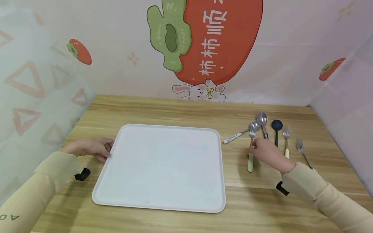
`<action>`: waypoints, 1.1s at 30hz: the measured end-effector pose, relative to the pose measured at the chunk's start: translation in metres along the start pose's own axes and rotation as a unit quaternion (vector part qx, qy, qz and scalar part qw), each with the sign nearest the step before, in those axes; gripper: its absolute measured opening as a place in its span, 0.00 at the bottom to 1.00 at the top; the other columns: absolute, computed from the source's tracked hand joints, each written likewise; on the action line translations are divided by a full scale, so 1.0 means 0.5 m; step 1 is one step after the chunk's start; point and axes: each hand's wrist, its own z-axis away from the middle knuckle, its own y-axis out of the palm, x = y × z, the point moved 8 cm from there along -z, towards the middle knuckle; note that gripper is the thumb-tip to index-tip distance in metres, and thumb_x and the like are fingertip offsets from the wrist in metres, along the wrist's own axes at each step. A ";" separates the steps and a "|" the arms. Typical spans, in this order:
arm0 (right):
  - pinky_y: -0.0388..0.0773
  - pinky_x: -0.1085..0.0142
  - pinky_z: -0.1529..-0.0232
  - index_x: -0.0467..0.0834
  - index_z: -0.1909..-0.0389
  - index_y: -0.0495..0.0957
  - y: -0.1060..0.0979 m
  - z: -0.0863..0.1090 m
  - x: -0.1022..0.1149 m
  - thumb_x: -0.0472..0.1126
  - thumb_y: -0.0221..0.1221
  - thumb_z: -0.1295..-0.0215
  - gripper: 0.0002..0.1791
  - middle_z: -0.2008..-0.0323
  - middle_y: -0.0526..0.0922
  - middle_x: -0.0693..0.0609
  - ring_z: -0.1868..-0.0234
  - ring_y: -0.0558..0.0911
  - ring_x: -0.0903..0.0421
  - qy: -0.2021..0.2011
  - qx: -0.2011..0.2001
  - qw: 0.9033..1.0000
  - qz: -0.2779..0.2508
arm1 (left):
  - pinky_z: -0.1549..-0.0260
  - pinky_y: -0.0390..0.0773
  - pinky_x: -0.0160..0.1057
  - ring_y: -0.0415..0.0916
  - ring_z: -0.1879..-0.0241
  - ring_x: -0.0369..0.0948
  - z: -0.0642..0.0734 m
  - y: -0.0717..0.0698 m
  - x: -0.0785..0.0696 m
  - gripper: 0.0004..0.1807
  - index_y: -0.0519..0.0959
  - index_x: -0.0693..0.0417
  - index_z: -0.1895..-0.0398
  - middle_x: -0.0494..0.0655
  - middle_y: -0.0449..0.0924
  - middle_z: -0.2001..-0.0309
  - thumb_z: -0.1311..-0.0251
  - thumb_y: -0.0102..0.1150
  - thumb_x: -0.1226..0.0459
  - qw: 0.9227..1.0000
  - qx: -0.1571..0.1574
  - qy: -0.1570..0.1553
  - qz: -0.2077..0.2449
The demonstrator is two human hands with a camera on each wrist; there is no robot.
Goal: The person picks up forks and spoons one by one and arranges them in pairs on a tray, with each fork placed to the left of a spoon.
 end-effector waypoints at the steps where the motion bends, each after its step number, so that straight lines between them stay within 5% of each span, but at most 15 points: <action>1: 0.64 0.68 0.81 0.33 0.70 0.75 0.002 -0.002 -0.006 0.39 0.53 0.39 0.11 0.82 0.71 0.51 0.82 0.66 0.58 0.005 0.002 1.000 -0.004 | 0.68 0.80 0.38 0.75 0.70 0.43 0.000 0.002 -0.002 0.14 0.62 0.69 0.62 0.53 0.67 0.70 0.48 0.54 0.75 1.000 0.002 0.005 0.002; 15: 0.65 0.69 0.84 0.35 0.80 0.76 0.032 -0.029 -0.047 0.40 0.53 0.39 0.15 0.89 0.71 0.52 0.87 0.67 0.60 0.044 0.014 0.999 -0.023 | 0.68 0.80 0.39 0.75 0.70 0.44 -0.006 0.009 -0.012 0.13 0.62 0.70 0.61 0.53 0.66 0.70 0.48 0.54 0.75 1.000 0.006 0.006 0.001; 33: 0.68 0.70 0.85 0.35 0.80 0.75 0.050 -0.025 -0.045 0.36 0.55 0.43 0.10 0.89 0.69 0.53 0.88 0.72 0.59 0.052 0.031 0.998 -0.034 | 0.67 0.80 0.39 0.75 0.69 0.43 -0.008 0.010 -0.007 0.14 0.61 0.70 0.60 0.54 0.67 0.69 0.47 0.54 0.75 1.000 0.008 -0.008 0.014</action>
